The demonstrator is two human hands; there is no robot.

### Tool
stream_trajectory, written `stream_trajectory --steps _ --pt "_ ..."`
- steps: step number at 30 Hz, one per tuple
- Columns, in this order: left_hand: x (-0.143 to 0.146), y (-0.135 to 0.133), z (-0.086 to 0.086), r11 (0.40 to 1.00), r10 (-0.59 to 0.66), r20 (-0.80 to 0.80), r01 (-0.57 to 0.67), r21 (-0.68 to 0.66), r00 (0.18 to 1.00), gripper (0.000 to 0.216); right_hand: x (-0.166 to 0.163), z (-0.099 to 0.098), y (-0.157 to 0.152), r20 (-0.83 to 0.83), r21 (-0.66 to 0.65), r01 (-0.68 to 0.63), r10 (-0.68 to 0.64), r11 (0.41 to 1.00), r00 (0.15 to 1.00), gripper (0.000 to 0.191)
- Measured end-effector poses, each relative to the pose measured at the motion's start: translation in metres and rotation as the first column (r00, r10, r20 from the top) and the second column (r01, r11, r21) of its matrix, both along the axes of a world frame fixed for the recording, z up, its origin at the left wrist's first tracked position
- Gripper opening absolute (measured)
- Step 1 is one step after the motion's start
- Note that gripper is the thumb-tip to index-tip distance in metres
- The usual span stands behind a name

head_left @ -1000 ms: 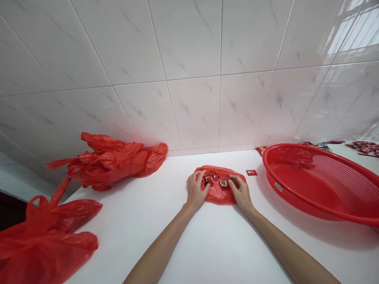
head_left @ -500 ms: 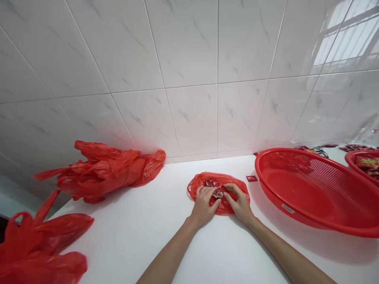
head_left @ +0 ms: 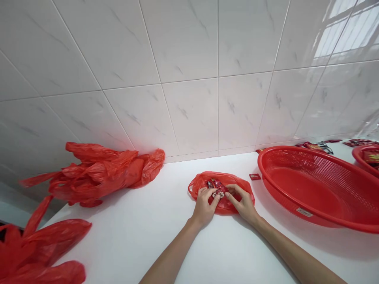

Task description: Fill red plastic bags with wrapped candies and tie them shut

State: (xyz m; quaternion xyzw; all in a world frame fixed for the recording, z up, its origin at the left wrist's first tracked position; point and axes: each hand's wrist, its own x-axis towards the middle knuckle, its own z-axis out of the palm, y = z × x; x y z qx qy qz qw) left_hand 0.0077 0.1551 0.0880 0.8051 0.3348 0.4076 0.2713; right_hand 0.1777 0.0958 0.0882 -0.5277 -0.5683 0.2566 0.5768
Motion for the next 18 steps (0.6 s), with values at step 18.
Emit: stream_trajectory --steps 18 --pt "-0.0003 0.0005 -0.0012 1.000 -0.018 -0.001 0.018 -0.005 1.000 0.031 0.0028 0.0042 -0.0012 -0.044 -0.119 -0.123 0.119 0.985 0.992 0.045"
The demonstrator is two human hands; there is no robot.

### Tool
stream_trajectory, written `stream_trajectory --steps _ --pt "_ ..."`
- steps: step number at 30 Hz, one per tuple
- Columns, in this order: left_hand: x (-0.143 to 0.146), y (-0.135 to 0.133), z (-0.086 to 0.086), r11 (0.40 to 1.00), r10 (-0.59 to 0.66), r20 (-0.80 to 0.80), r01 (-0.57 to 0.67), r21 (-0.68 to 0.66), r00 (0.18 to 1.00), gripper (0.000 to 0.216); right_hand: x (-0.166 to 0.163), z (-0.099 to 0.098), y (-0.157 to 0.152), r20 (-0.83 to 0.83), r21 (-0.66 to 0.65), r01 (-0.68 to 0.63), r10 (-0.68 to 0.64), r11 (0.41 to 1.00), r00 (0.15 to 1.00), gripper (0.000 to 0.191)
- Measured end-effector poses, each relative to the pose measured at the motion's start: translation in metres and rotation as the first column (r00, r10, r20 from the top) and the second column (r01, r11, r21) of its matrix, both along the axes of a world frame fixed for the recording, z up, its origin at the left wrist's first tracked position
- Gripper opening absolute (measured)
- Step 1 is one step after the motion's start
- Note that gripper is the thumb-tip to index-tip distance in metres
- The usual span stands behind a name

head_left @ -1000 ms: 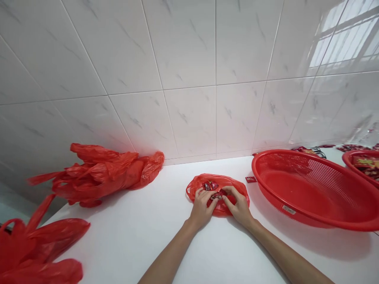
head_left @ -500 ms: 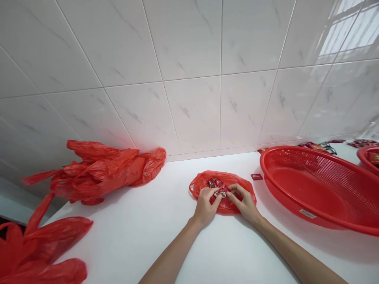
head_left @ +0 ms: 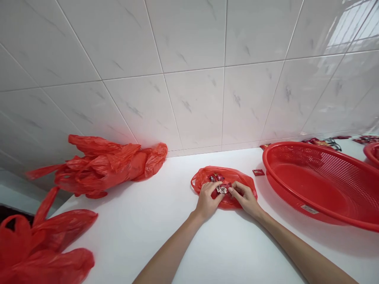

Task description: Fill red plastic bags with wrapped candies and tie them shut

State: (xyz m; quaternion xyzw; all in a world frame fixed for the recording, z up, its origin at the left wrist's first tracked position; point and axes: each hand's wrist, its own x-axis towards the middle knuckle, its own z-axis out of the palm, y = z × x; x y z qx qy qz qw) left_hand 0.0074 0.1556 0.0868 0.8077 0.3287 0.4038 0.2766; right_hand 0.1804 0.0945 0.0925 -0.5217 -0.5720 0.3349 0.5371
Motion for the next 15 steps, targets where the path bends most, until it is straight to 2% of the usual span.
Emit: stream_trajectory --steps 15 --pt "-0.0043 0.0082 0.0006 1.000 -0.020 0.034 0.020 0.016 0.999 0.024 -0.0021 0.0044 -0.0034 0.028 -0.002 -0.051 0.051 0.999 0.998 0.047"
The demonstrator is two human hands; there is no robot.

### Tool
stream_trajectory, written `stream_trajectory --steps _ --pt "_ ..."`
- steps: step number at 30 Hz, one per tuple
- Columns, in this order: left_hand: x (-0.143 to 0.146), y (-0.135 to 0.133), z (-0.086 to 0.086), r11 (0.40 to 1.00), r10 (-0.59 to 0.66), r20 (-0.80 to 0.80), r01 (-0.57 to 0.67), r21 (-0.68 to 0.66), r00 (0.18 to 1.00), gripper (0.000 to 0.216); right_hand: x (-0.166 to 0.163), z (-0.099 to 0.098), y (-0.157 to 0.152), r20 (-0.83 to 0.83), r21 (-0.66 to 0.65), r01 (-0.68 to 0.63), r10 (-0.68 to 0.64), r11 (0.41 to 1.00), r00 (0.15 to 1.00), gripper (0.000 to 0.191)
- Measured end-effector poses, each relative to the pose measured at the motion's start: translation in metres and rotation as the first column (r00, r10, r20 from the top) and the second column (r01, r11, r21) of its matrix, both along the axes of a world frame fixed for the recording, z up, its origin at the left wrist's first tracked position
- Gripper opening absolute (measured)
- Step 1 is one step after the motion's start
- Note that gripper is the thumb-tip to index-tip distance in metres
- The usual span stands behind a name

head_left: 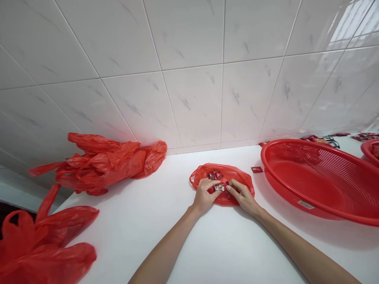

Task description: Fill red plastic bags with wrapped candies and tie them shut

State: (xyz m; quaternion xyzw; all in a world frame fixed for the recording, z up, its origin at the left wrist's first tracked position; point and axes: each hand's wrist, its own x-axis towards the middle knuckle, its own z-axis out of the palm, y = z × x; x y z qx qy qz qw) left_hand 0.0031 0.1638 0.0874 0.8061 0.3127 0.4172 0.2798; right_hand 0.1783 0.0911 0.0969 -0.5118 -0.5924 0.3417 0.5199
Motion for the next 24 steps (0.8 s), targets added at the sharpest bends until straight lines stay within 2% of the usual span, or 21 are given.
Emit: stream_trajectory --steps 10,24 --pt "-0.0013 -0.0084 0.0069 1.000 -0.028 -0.003 0.028 0.005 1.000 0.028 0.0014 -0.0022 0.0010 -0.038 0.006 0.031 -0.031 0.999 0.999 0.042" --pt "-0.0008 -0.0065 0.0065 0.993 -0.073 0.034 0.075 -0.088 0.997 0.027 0.0028 -0.0052 0.0051 -0.099 -0.031 0.020 -0.023 0.999 0.995 0.045"
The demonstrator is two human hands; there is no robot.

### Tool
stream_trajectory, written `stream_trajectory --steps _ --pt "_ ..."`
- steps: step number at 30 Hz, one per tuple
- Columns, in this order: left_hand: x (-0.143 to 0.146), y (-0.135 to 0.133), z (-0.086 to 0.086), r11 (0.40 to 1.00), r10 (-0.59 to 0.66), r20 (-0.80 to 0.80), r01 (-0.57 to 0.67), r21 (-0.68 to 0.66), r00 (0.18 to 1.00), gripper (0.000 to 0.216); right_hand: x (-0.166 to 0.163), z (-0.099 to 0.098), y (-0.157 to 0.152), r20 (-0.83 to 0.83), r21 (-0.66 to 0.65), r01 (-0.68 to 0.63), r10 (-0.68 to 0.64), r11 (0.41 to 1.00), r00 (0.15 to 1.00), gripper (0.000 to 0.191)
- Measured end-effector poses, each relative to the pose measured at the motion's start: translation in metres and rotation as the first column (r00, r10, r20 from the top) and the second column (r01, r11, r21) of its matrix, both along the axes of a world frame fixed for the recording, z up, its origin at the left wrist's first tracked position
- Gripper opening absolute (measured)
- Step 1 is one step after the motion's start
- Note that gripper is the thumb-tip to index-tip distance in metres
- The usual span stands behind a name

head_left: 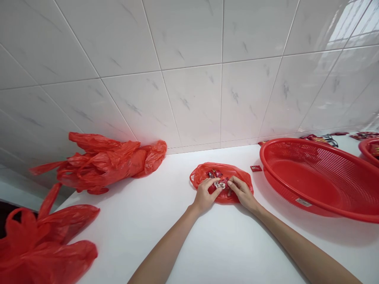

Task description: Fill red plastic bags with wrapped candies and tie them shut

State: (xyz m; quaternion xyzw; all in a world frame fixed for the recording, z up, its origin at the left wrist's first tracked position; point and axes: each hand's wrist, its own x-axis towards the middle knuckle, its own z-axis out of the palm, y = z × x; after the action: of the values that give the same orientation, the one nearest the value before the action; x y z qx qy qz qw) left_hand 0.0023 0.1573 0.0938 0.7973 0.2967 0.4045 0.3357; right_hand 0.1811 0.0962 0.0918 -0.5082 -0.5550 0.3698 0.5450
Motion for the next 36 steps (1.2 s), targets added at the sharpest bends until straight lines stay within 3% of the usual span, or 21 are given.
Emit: stream_trajectory --steps 5,10,17,25,30,36 --pt "-0.0001 -0.0020 0.0011 1.000 0.021 0.003 -0.021 0.000 1.000 0.028 0.0004 0.0002 -0.0008 -0.005 -0.006 0.004 -0.004 1.000 1.000 0.044" --pt "-0.0005 -0.0034 0.0026 1.000 -0.006 -0.049 0.005 -0.011 0.999 0.013 -0.0016 0.0003 -0.0005 0.007 0.031 0.030 -0.031 0.999 1.000 0.045" --pt "-0.0008 -0.0048 0.0064 0.992 -0.054 -0.086 0.044 -0.115 0.995 0.024 -0.0043 0.0009 -0.0018 0.019 0.061 -0.004 0.003 0.998 1.000 0.040" --pt "-0.0011 -0.0018 0.0057 0.974 -0.028 0.075 0.044 -0.222 0.997 0.023 -0.0047 0.0009 -0.0028 0.087 0.035 -0.065 0.061 0.997 0.994 0.030" --pt "-0.0019 -0.0021 0.0041 0.975 0.016 0.087 0.004 -0.220 0.996 0.029 -0.0050 0.0049 -0.0039 0.146 0.048 -0.038 0.031 0.998 0.989 0.037" --pt "0.0005 -0.0006 0.0030 0.974 0.074 0.092 -0.052 -0.223 0.993 0.021 -0.0045 0.0044 -0.0035 0.131 0.047 0.011 -0.017 0.999 0.991 0.042"
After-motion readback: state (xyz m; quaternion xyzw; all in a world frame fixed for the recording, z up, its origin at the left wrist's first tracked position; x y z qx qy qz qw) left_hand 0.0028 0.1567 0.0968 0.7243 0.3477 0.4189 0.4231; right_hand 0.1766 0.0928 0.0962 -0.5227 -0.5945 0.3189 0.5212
